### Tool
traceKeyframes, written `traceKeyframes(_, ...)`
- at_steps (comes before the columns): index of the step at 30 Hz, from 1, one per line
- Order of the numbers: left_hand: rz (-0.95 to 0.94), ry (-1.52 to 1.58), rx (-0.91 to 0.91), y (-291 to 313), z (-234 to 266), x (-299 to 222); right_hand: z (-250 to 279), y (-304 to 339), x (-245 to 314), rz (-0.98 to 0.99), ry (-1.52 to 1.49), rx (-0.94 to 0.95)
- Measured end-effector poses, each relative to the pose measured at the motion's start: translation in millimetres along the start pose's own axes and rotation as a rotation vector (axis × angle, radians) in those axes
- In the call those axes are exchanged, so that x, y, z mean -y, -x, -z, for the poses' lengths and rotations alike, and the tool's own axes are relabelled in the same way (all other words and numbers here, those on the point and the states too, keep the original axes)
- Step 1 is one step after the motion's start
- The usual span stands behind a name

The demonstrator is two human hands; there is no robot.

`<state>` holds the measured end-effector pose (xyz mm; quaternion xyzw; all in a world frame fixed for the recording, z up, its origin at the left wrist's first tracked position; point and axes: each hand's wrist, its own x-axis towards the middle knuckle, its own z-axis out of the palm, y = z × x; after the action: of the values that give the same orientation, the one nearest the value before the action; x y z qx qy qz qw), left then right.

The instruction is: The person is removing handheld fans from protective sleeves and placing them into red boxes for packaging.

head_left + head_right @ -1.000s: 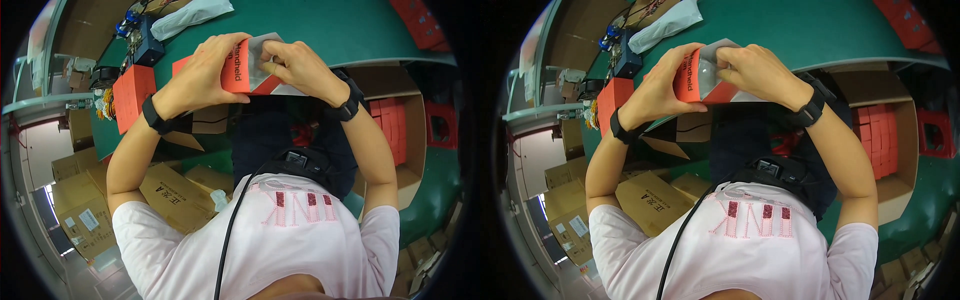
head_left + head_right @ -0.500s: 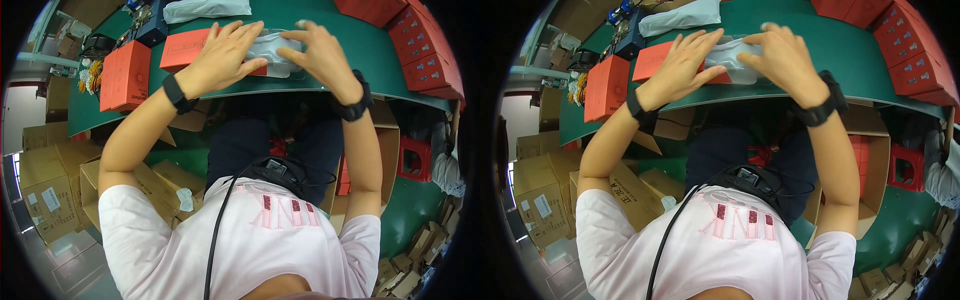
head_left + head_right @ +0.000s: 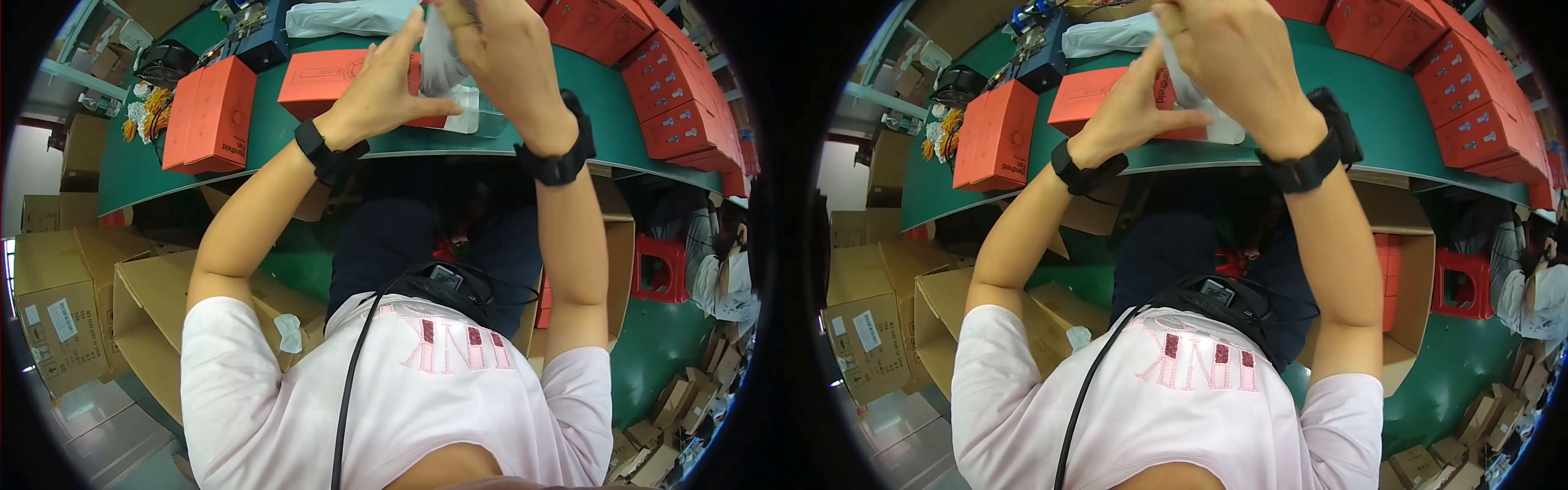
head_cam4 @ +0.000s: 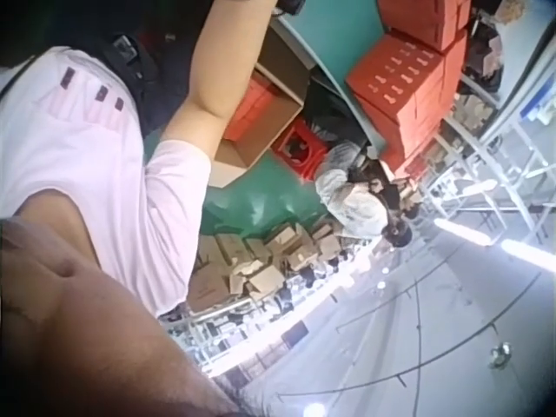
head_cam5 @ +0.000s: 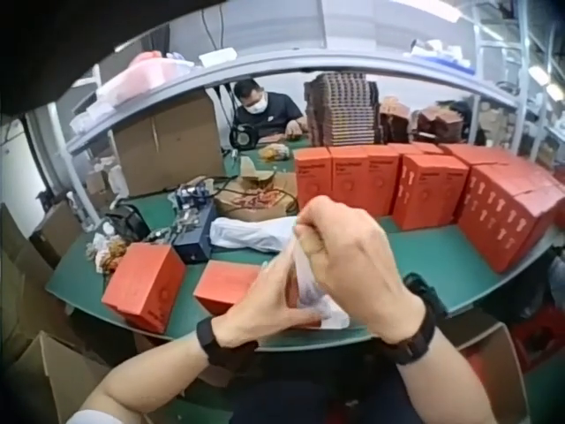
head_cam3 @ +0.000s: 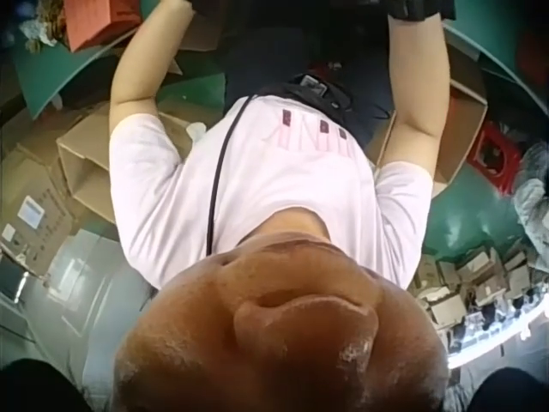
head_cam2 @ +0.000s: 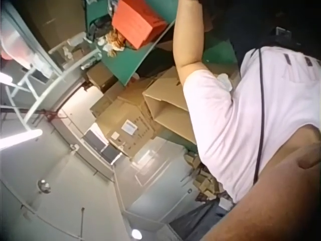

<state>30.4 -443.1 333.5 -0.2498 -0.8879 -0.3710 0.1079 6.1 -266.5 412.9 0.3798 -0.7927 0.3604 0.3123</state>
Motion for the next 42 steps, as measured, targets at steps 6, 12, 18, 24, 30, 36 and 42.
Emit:
traceKeyframes(6,-0.103,0.811,-0.428,-32,-2,2,25,-21,41,0.287,-0.009,-0.232)
traceKeyframes(12,0.23,1.873,-0.505,-43,21,-53,83,64,58,-0.392,-0.168,-0.201)
traceKeyframes(18,0.339,2.013,-0.505,-25,-24,-58,54,106,63,-0.608,-0.286,-0.005)
traceKeyframes(24,0.336,1.799,-0.586,-23,-45,-67,50,117,55,-0.965,-0.808,0.064)
traceKeyframes(30,0.15,1.016,-0.724,-27,-16,-74,52,125,45,-1.014,-0.715,0.204)
traceKeyframes(36,0.313,0.837,-0.613,-29,-7,-10,62,119,51,-1.074,-0.735,0.42)
traceKeyframes(42,0.458,1.152,-0.488,-19,-7,-44,55,135,46,-1.193,-1.136,0.175)
